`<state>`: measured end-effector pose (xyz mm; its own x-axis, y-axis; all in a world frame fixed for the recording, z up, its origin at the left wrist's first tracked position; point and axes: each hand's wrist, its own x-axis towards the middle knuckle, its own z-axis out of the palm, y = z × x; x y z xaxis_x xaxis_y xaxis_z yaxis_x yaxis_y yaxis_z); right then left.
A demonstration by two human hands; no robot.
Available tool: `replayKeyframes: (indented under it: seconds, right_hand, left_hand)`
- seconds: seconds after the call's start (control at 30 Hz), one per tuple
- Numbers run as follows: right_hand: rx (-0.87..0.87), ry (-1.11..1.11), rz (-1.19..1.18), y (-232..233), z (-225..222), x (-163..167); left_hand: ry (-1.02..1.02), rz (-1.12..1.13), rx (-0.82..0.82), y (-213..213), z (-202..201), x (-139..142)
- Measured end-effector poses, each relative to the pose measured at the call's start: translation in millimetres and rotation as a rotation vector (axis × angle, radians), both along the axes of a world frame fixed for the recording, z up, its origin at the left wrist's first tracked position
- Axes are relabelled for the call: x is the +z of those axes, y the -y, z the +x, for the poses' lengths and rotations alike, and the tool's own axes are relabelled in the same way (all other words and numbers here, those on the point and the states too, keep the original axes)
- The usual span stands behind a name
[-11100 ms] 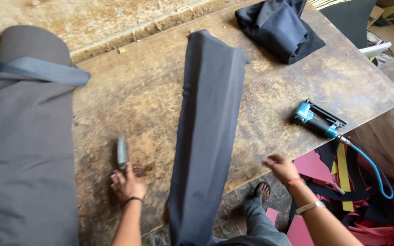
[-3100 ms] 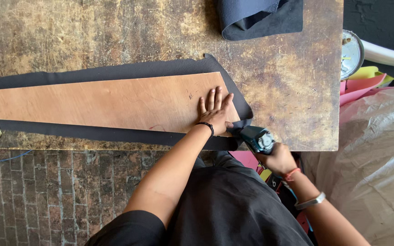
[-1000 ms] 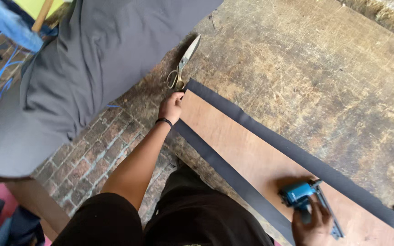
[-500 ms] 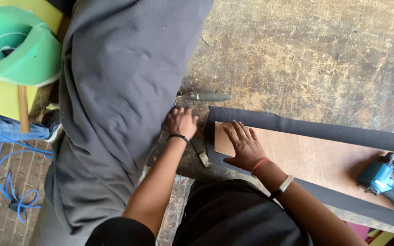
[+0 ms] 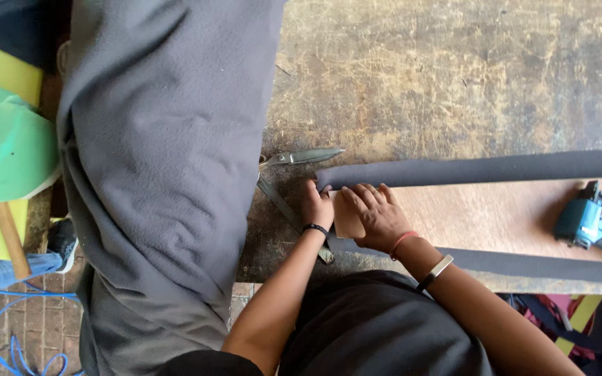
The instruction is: The person wraps dark fabric around a long tapered wooden board on a workbench, pulling the fabric taut over the edges and folding it at the corners. They use a pneumatic nail gun to staple the fabric to the back of the board, working along its length and repositioning the board between staples.
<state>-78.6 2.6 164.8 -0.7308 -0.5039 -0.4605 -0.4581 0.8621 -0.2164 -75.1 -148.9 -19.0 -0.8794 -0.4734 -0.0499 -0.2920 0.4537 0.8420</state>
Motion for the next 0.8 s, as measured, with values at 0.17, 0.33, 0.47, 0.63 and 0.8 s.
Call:
replayKeyframes:
  seconds: [0.17, 0.33, 0.47, 0.63, 0.8]
  right_hand:
    - [-0.021, -0.012, -0.055, -10, 3, -2]
    - [-0.027, -0.013, -0.042, -12, 4, -14]
    - [-0.007, 0.014, -0.008, -11, -1, -27]
    - [0.005, 0.013, -0.032, -12, -1, -36]
    - [-0.028, 0.044, -0.028, -11, -1, -34]
  left_hand:
    - [0.075, 0.023, 0.061, 2, 18, 4]
    - [0.141, -0.092, 0.011, 8, 23, 21]
    - [0.199, -0.055, -0.052, 5, 19, 26]
    - [0.144, -0.057, -0.130, 16, 10, 17]
    - [0.193, 0.114, 0.014, 13, 1, 2]
